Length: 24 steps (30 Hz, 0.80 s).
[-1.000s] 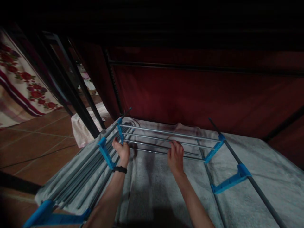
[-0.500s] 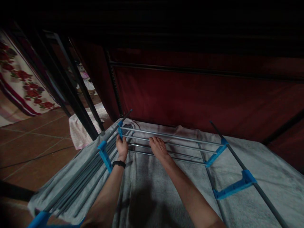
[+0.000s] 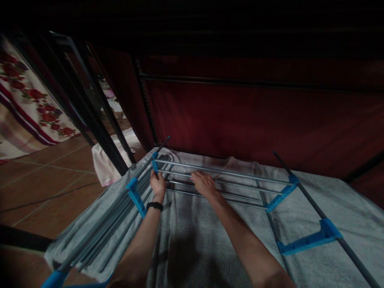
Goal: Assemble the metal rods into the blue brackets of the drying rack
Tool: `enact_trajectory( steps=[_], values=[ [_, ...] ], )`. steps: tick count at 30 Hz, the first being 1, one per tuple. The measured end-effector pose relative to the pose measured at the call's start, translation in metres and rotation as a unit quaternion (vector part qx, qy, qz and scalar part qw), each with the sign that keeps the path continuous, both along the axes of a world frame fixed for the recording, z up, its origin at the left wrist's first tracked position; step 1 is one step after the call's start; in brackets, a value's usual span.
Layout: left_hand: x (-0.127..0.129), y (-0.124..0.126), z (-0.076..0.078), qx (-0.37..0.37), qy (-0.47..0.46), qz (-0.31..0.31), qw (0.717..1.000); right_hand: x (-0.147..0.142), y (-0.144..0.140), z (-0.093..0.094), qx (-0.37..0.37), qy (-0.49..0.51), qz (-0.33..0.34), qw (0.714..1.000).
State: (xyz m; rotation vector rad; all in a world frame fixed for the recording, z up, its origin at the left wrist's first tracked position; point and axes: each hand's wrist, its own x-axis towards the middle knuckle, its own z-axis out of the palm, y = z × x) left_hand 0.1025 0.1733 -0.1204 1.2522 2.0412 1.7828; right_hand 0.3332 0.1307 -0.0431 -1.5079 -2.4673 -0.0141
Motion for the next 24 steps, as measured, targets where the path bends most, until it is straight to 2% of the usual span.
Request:
enact_trajectory(
  steps=[5, 15, 21, 24],
  values=[
    [-0.001, 0.000, 0.001, -0.005, 0.008, -0.005, 1.000, 0.002, 0.001, 0.004, -0.030, 0.005, 0.000, 1.000],
    [0.002, -0.002, 0.008, -0.035, 0.014, 0.002, 0.999, 0.003, 0.000, 0.008, -0.039, 0.012, 0.002, 0.999],
    [0.003, -0.002, 0.015, -0.050, 0.011, -0.012, 0.999, 0.001, 0.002, 0.006, -0.025, 0.030, 0.004, 0.999],
    [0.007, -0.008, 0.012, -0.033, 0.000, -0.008, 0.999, 0.002, -0.007, 0.001, 0.022, 0.062, 0.014, 0.998]
  ],
)
